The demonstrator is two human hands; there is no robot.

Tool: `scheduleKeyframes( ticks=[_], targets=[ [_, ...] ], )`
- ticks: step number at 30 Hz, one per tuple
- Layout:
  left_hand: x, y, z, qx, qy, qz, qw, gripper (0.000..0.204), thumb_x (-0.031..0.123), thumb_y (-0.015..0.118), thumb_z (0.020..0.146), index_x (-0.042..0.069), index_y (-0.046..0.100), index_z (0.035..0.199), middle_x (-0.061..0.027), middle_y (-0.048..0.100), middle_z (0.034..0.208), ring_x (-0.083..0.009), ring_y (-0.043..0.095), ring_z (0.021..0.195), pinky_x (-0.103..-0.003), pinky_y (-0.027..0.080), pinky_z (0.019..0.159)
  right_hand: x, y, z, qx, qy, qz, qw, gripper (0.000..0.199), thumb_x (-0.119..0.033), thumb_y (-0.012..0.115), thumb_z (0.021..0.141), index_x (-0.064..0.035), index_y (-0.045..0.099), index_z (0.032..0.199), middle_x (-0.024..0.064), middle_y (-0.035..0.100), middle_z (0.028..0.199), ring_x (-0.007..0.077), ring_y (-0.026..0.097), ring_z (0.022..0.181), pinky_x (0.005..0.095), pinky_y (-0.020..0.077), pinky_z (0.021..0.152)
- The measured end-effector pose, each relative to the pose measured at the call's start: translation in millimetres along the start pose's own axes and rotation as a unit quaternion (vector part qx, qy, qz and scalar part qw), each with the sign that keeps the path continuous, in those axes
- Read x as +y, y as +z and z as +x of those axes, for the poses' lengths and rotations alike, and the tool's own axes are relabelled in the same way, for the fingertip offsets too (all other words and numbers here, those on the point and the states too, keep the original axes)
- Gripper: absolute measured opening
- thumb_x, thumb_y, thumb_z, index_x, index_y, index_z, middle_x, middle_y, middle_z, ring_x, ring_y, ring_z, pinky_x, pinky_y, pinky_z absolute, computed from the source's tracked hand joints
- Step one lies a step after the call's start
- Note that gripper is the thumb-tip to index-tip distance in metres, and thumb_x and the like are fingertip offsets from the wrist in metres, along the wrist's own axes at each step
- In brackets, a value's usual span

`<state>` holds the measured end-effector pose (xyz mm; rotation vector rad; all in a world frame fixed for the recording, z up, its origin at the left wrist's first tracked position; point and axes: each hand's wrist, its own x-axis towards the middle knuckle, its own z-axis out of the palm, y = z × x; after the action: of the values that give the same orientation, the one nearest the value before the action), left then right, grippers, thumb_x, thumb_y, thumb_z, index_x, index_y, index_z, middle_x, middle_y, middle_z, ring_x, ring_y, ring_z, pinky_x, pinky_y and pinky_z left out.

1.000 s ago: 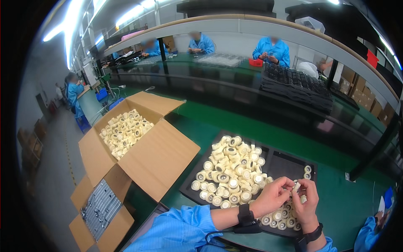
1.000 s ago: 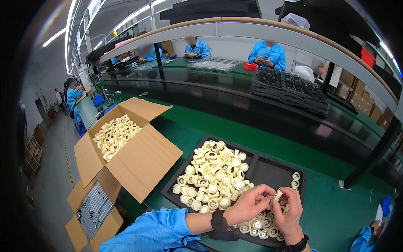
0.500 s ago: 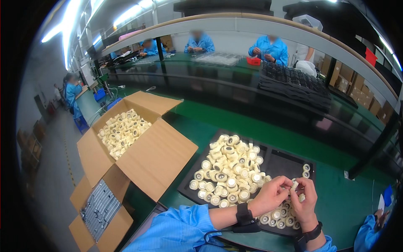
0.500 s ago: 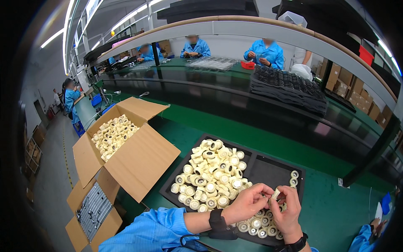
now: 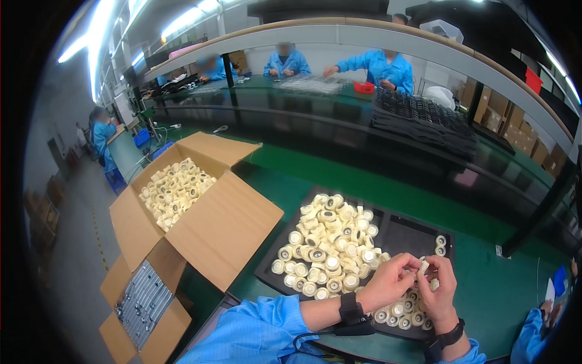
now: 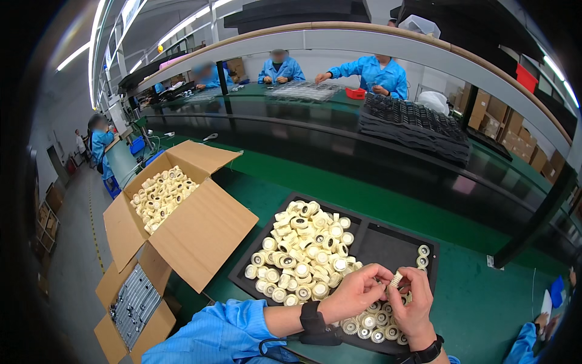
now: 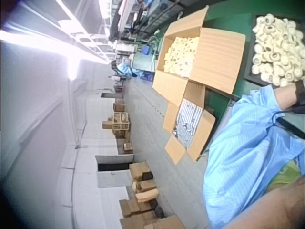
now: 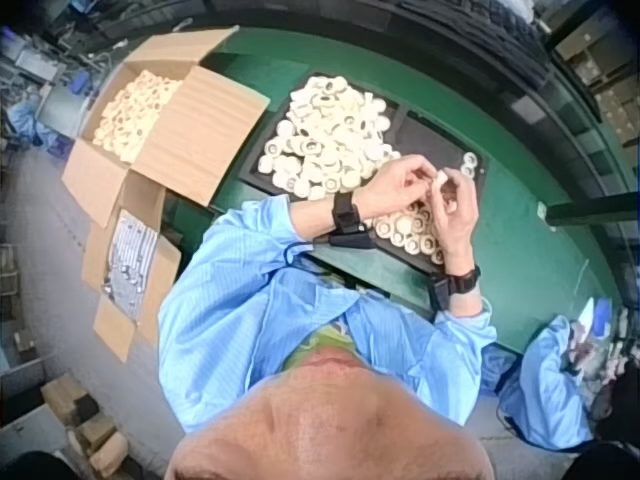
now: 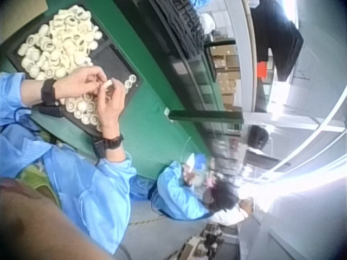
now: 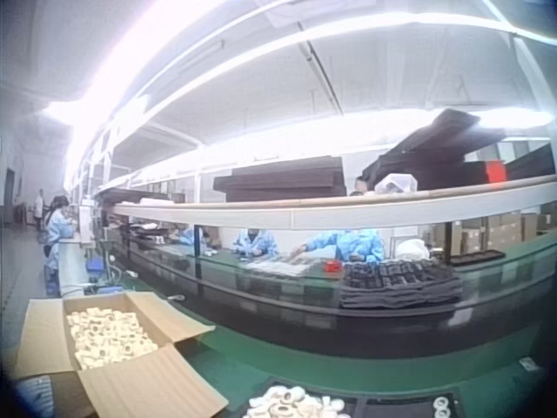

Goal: Assembling small plastic gear components into white plastic housing units on a factory assembly line.

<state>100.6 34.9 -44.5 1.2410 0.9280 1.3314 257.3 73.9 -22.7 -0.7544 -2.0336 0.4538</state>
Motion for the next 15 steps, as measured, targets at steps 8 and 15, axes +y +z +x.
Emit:
scheduleKeyframes(
  ticks=[8,15],
  targets=[
    [-0.4,-0.2,0.5,-0.004,-0.01,-0.003,1.0,0.022,-0.002,0.049,0.09,-0.002,0.051,0.112,-0.0049,0.057,0.099,-0.0087,0.062,0.081,-0.023,0.051,0.073,-0.6,-0.1,0.1,0.001,0.004,0.001,1.0,0.036,0.004,0.069,0.071,0.0018,0.056,0.105,0.0127,0.057,0.101,0.016,0.058,0.073,0.0251,0.0481,0.06],
    [1.2,-1.4,-1.2,-0.008,-0.009,-0.005,1.0,0.023,-0.001,0.049,0.09,-0.002,0.051,0.113,-0.0045,0.057,0.1,-0.0087,0.062,0.082,-0.022,0.05,0.073,-0.6,0.1,-0.4,0.0,0.006,-0.002,1.0,0.034,0.004,0.068,0.072,0.0017,0.057,0.104,0.0123,0.057,0.1,0.0159,0.057,0.072,0.025,0.0479,0.06]
  ],
)
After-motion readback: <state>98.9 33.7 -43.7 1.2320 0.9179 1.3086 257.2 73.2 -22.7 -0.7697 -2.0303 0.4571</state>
